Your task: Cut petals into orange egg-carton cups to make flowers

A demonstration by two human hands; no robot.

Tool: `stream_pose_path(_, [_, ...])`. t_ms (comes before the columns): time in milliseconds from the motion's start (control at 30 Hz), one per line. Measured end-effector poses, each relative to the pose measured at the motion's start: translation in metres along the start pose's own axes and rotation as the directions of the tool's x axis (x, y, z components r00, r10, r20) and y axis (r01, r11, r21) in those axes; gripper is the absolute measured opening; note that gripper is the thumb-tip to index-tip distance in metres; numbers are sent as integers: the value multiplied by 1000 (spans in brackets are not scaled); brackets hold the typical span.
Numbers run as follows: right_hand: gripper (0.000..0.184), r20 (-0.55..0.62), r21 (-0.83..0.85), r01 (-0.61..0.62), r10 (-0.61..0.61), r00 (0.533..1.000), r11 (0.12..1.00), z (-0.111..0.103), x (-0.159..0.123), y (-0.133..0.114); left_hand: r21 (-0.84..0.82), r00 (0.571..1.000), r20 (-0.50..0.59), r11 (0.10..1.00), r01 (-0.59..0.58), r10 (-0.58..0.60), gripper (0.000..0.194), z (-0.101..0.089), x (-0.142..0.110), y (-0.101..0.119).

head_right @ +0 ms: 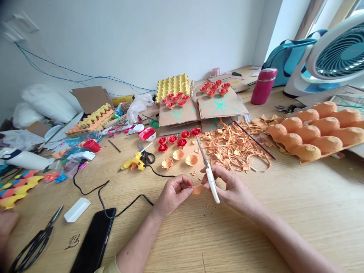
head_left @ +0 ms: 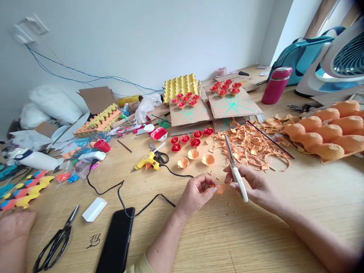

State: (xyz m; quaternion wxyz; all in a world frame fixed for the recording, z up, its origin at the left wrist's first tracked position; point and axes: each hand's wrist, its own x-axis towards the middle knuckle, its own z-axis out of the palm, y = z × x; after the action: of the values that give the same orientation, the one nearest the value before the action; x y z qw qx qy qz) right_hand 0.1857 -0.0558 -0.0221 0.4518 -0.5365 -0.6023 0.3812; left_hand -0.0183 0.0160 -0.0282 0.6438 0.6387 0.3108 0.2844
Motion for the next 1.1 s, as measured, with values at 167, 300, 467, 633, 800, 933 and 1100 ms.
stream_pose_path(167, [20, 50, 57, -6, 3, 999, 998, 11, 1, -5, 55, 998, 53, 998, -40, 37, 15, 1, -1, -7])
stream_pose_path(300, [22, 113, 145, -78, 62, 992, 986, 21, 1, -8, 5, 998, -7, 998, -66, 66, 23, 2, 0, -7])
stream_pose_path(467, [21, 133, 239, -86, 55, 990, 967, 25, 0, -4, 49, 996, -30, 996, -79, 81, 27, 2, -1, -2])
stream_pose_path(633, [32, 2, 338, -86, 91, 996, 937, 23, 2, 4, -279, 997, 67, 960, -21, 41, 56, 7, 0, -6])
stream_pose_path(800, [41, -16, 452, -117, 139, 990, 885, 21, 6, 2, -449, 996, 70, 890, 81, -55, 57, 11, 1, -8])
stream_pose_path(933, [42, -6, 453, -122, 140, 990, 883, 26, 6, 4, -545, 988, 66, 825, 153, -140, 55, 10, 1, -3])
stream_pose_path(1100, [36, -68, 365, -84, 116, 991, 927, 33, 3, 6, -586, 987, 19, 799, 138, -157, 58, 16, 0, 0])
